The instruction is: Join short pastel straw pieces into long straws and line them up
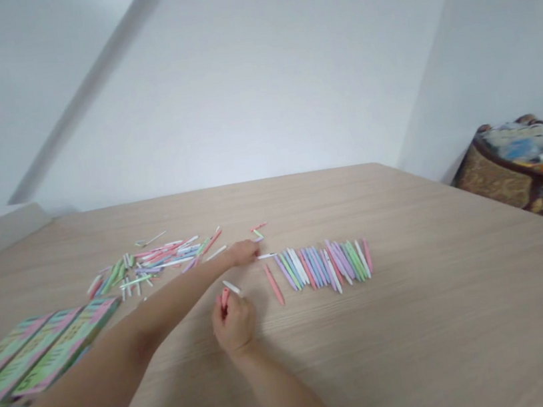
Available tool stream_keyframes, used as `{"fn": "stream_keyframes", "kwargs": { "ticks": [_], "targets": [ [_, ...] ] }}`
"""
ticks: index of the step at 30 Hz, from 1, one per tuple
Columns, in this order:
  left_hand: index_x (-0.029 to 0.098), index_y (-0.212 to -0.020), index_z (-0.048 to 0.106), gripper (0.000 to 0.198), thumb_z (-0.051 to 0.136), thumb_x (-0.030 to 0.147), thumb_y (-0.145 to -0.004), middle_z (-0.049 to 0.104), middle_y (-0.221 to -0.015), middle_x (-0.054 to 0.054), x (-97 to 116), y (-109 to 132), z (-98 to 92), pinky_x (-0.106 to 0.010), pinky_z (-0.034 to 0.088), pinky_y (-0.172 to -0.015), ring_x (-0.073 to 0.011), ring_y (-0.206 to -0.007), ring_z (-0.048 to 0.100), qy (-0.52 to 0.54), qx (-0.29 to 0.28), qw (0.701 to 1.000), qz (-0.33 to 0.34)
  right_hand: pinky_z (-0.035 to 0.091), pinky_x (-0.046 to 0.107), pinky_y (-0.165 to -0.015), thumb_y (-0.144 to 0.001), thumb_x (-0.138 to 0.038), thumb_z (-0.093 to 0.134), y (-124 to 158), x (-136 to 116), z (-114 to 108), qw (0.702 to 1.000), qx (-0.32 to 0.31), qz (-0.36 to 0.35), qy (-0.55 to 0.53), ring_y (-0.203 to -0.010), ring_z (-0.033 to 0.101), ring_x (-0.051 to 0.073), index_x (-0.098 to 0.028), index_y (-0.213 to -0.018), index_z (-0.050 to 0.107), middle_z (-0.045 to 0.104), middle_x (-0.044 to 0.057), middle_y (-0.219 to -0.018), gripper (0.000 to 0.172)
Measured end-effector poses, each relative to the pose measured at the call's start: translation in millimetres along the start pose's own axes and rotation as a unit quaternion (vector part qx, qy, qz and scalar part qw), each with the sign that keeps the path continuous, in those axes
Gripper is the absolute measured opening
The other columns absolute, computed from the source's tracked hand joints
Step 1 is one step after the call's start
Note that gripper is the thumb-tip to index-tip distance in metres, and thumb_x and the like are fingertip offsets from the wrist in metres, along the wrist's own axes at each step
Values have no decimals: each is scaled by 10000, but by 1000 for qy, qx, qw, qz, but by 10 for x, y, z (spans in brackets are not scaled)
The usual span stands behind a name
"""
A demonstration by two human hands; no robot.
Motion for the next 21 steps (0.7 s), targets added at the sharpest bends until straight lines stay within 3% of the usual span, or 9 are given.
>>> {"fn": "stream_keyframes", "kwargs": {
  "ticks": [5,8,12,16,18,21],
  "targets": [
    [158,-695,684,51,642,165,-667,698,-748,-90,-254,303,67,-315,484,-730,-230,-749,642,-7,-77,996,-36,276,276,-524,-892,-255,435,6,-114,13,999,-1,-51,11,-485,479,133,-207,-623,484,517,-4,-524,278],
    [151,-672,654,19,648,169,-672,695,-776,-96,-380,578,74,-303,481,-724,-229,-760,635,9,-76,995,-57,279,269,-529,-904,-264,431,2,-110,8,998,1,-57,19,-479,474,123,-201,-621,496,523,-7,-519,297],
    [143,-794,624,87,582,217,-773,674,-914,-112,-473,975,19,-299,469,-786,-215,-847,612,48,-3,995,-83,279,259,-522,-926,-295,418,-5,-59,11,998,0,-41,40,-487,491,122,-189,-653,524,543,0,-528,312],
    [148,-939,530,218,331,235,-926,619,-933,-91,-412,1448,27,-306,455,-824,-173,-867,570,106,123,979,-122,262,269,-508,-946,-289,386,-15,-53,27,996,-7,-46,78,-477,496,125,-174,-709,558,575,18,-561,315],
    [167,-913,478,255,257,287,-958,569,-801,-40,-307,1719,69,-287,462,-764,-146,-761,549,237,228,936,-127,255,283,-512,-948,-280,378,-9,-94,39,991,-9,-81,105,-485,496,134,-172,-737,572,588,27,-584,306],
    [190,-859,436,284,359,453,-931,462,-701,21,-102,2121,173,-246,434,-634,-110,-607,472,489,370,781,-119,267,298,-540,-939,-265,396,34,-208,70,975,-40,-183,118,-515,498,139,-177,-744,570,587,25,-603,276]
  ]
}}
Point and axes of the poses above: each hand's wrist, its own y-axis away from the middle knuckle, its own z-axis out of the palm, x = y × z, the point moved 4 cm from there along -y, towards the middle knuckle
